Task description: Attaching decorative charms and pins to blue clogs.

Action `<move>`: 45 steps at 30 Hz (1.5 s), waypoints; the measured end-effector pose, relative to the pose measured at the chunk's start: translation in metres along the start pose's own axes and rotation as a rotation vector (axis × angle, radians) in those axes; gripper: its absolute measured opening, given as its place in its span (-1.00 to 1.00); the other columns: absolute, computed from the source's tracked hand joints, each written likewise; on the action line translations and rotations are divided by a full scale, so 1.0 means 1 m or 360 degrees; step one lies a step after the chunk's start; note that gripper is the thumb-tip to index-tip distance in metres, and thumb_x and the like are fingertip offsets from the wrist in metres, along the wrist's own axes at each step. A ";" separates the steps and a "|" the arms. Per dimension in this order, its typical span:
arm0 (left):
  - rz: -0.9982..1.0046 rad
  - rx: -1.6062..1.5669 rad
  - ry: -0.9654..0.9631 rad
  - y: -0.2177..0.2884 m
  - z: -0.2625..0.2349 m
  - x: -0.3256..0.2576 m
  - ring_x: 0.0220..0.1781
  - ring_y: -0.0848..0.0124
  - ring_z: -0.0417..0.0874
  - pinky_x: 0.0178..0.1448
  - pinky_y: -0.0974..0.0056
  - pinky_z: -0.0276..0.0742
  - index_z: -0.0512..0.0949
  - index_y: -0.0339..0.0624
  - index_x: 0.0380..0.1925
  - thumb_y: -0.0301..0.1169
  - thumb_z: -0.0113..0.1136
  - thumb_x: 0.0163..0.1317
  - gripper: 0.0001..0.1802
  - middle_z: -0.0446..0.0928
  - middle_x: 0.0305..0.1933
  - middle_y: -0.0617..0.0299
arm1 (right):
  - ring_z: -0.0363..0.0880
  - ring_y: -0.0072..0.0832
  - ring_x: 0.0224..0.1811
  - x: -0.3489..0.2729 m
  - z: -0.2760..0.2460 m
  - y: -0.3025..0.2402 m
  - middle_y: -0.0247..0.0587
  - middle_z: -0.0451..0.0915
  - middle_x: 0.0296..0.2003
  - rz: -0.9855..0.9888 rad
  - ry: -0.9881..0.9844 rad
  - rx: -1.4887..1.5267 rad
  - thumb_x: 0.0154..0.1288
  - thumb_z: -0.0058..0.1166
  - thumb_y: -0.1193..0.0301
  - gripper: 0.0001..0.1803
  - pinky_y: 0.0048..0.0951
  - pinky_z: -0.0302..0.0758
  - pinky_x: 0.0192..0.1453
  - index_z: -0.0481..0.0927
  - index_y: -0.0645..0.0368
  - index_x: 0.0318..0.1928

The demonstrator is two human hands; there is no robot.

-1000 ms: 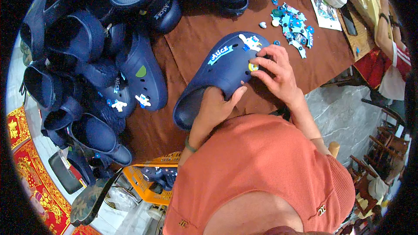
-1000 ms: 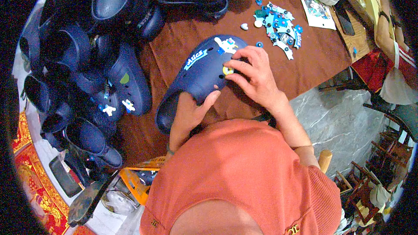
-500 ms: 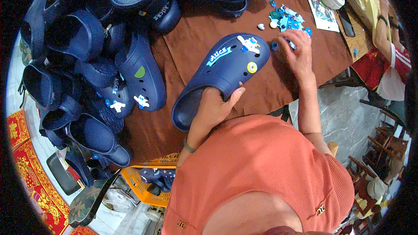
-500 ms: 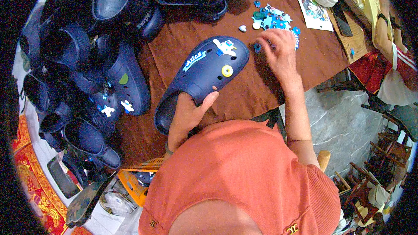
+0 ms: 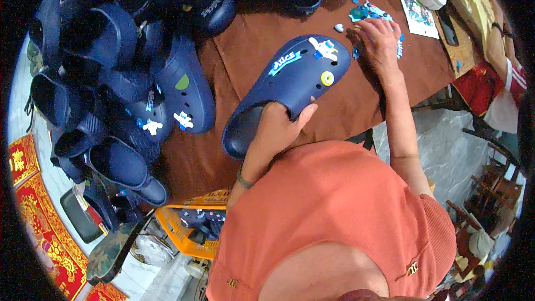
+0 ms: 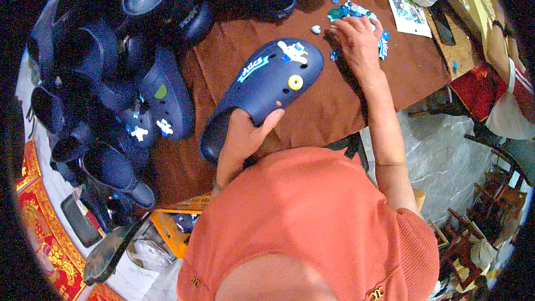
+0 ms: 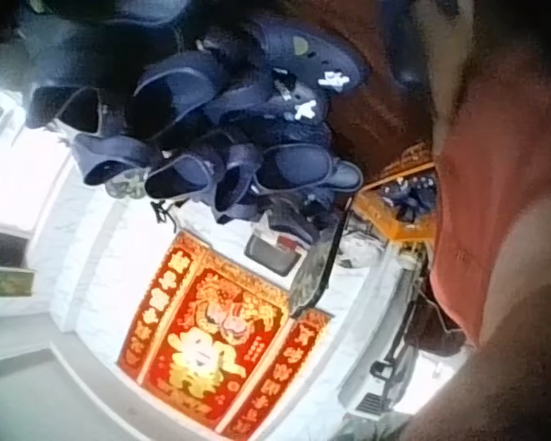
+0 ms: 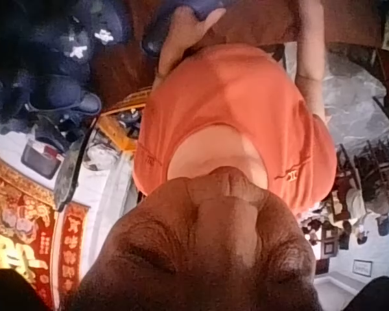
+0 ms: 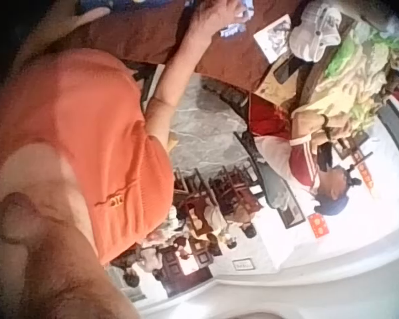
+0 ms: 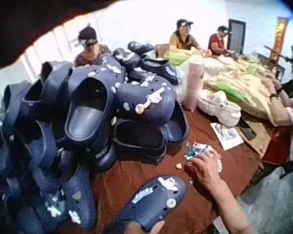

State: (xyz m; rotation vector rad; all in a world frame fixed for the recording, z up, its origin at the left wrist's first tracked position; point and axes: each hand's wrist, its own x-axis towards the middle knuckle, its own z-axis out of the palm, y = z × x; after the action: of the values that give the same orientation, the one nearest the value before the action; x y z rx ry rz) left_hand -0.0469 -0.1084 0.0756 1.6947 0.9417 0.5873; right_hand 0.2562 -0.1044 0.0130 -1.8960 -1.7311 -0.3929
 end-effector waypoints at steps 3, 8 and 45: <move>0.0020 0.0162 -0.0008 -0.009 -0.001 0.000 -0.34 -0.11 0.64 -0.23 0.04 0.53 0.61 -0.35 -0.36 -0.29 0.31 0.14 -0.72 0.61 -0.40 -0.18 | 0.59 -0.30 -0.15 0.000 -0.030 -0.035 -0.24 0.66 -0.27 0.0118 0.0122 0.0623 0.12 0.32 0.43 -0.83 -0.27 0.43 0.02 0.69 0.12 -0.24; -0.0065 0.0153 -0.0031 -0.016 -0.002 0.000 -0.26 0.04 0.66 -0.12 0.09 0.54 0.61 -0.36 -0.26 -0.32 0.35 0.10 -0.69 0.63 -0.33 -0.12 | 0.57 -0.31 -0.22 -0.025 -0.052 -0.090 -0.28 0.62 -0.32 -0.0127 0.0053 0.1023 -0.06 0.43 0.45 -0.74 -0.18 0.43 0.04 0.70 0.12 -0.28; 0.0003 0.0069 0.0178 -0.009 0.006 -0.001 -0.49 0.12 0.67 -0.38 0.17 0.52 0.66 -0.34 -0.43 -0.20 0.33 0.22 -0.65 0.62 -0.50 -0.08 | 0.43 -0.29 -0.12 -0.069 -0.035 -0.115 -0.36 0.55 -0.21 -0.0475 0.0001 0.0852 -0.08 0.19 0.51 -0.57 0.09 0.29 0.20 0.71 -0.03 -0.09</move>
State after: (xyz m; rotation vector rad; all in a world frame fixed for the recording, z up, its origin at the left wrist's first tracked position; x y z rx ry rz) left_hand -0.0452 -0.1116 0.0652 1.7157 1.0393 0.6728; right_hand 0.1391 -0.1776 0.0258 -1.2660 -1.8891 -0.0239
